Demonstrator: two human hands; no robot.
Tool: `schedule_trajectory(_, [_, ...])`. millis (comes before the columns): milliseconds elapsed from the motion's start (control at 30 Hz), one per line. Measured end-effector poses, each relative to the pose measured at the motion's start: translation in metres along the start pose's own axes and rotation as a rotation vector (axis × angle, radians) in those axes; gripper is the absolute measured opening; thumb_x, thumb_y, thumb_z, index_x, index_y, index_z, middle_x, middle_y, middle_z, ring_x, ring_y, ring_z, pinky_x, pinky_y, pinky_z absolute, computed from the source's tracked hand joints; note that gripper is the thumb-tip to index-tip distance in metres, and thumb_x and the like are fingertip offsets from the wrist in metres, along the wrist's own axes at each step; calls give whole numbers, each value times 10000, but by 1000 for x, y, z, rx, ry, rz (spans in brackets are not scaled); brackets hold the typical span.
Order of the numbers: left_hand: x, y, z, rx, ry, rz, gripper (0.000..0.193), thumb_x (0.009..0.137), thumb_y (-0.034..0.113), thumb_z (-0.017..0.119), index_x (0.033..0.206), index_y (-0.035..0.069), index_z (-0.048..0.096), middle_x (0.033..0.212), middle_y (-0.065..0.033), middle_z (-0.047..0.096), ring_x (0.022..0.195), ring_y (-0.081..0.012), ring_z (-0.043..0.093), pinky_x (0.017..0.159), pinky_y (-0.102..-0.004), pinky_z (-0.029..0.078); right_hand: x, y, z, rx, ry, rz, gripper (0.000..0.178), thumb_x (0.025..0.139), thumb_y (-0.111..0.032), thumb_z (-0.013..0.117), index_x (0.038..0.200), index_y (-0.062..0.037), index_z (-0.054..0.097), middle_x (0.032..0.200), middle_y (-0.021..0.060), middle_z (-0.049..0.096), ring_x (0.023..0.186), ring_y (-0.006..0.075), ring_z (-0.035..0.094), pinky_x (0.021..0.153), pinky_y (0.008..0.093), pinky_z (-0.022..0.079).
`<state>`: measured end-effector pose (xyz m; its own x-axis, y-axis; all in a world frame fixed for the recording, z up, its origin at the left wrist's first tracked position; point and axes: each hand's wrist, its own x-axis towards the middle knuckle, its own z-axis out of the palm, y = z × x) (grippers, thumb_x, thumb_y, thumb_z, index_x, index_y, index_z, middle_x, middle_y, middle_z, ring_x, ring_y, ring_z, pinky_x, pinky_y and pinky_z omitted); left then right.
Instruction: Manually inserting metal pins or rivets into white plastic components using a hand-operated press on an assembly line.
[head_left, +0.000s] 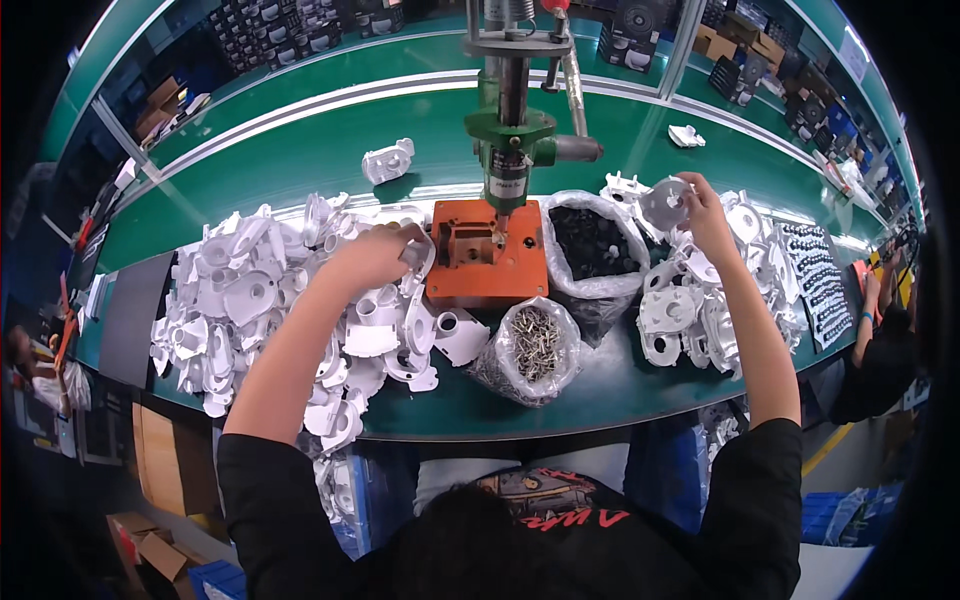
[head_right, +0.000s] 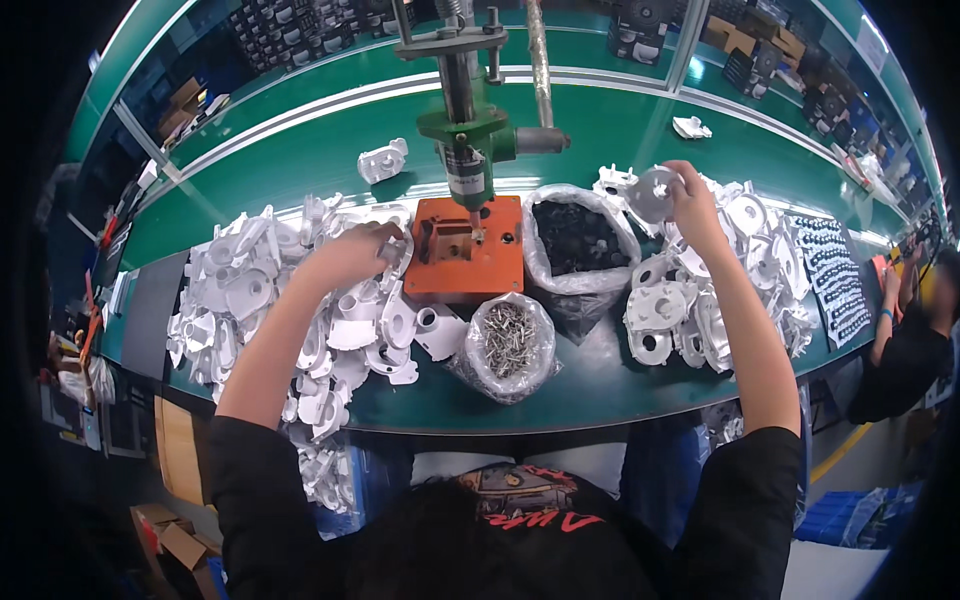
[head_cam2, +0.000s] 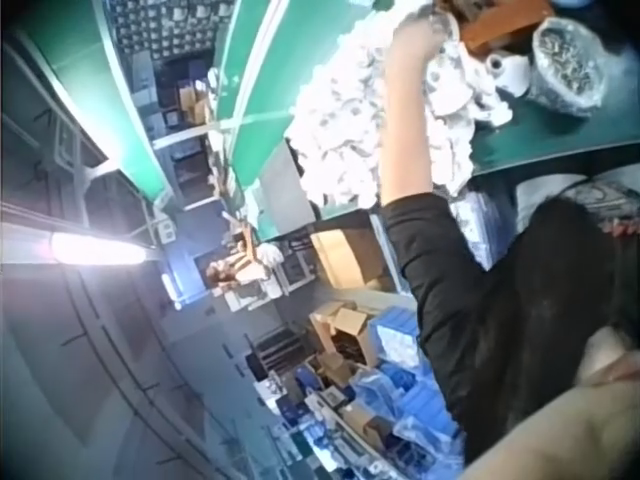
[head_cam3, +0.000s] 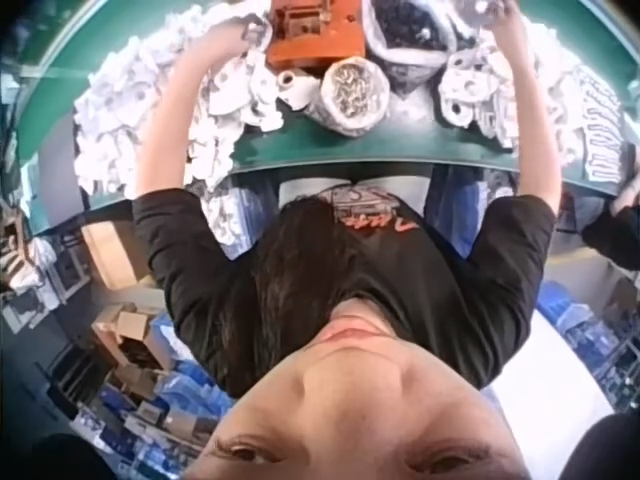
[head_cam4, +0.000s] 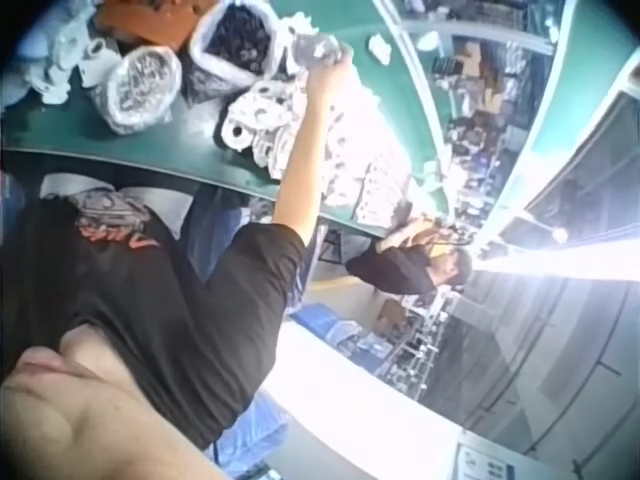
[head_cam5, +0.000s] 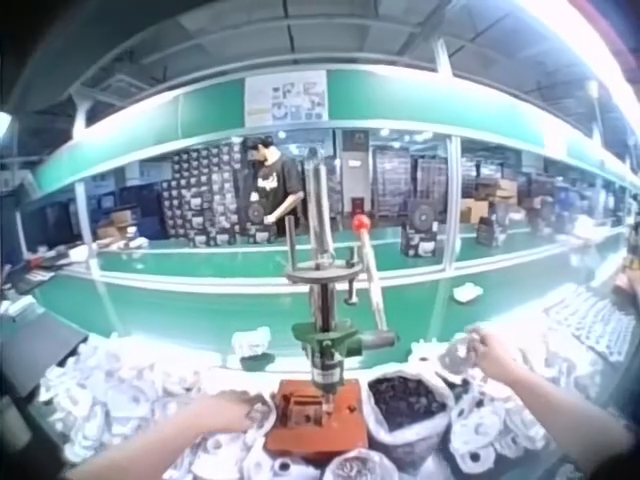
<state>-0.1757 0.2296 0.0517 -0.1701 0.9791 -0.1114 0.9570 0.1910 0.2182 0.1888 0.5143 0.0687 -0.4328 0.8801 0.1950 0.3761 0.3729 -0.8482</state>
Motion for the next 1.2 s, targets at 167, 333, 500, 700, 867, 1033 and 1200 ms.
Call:
schedule_trajectory(167, [-1, 0, -1, -184, 106, 24, 361, 774, 149, 509, 1119, 84, 594, 973, -190, 644, 896, -336, 615, 805, -402, 482, -26, -24, 2, 500, -92, 277, 323, 965, -323, 433, 1112, -71, 570, 878, 16, 579, 766, 122, 567, 667, 324, 500])
schedule_trajectory(333, [-7, -1, -2, -398, 254, 54, 313, 843, 208, 535, 1097, 32, 583, 934, -166, 643, 870, -270, 622, 777, -347, 479, -72, -66, 35, 727, -215, 324, 258, 914, -269, 490, 1065, -74, 565, 767, -18, 518, 681, 86, 522, 596, 240, 435])
schedule_trajectory(500, [-24, 84, -10, -1341, 383, 47, 239, 983, 219, 432, 1056, 23, 548, 836, -5, 582, 744, -49, 529, 621, -216, 430, -115, -77, 74, 585, -260, -99, 327, 813, -46, 546, 1128, -21, 461, 851, 24, 455, 758, 121, 524, 733, 281, 492])
schedule_trajectory(700, [-47, 163, 27, -1436, 402, 104, 207, 989, 183, 444, 1069, 15, 535, 844, 9, 544, 757, -39, 475, 667, -194, 397, -151, -110, 115, 847, -436, -188, 729, 760, -197, 721, 1330, -30, 298, 1379, 143, 371, 1242, 238, 447, 1018, 367, 384])
schedule_trajectory(867, [-55, 171, 48, -1522, 332, 23, 229, 1000, 211, 423, 1053, 19, 535, 879, 2, 560, 748, -27, 469, 654, -195, 398, -164, -93, 119, 724, -480, -196, 767, 758, -249, 727, 1354, -62, 281, 1374, 141, 393, 1210, 227, 464, 1003, 357, 379])
schedule_trajectory(1033, [-61, 171, 55, -1568, 304, 1, 250, 1003, 221, 418, 1075, 12, 534, 924, -7, 571, 763, -33, 484, 675, -196, 413, -166, -95, 110, 771, -562, -84, 736, 758, -241, 725, 1328, -50, 300, 1361, 147, 405, 1188, 223, 480, 987, 355, 392])
schedule_trajectory(1200, [-61, 178, 57, -1612, 334, -3, 272, 1007, 228, 410, 1104, 4, 530, 929, -5, 569, 772, -32, 486, 689, -193, 418, -170, -93, 113, 793, -538, -67, 724, 752, -208, 718, 1323, -45, 305, 1357, 149, 407, 1189, 223, 479, 987, 350, 396])
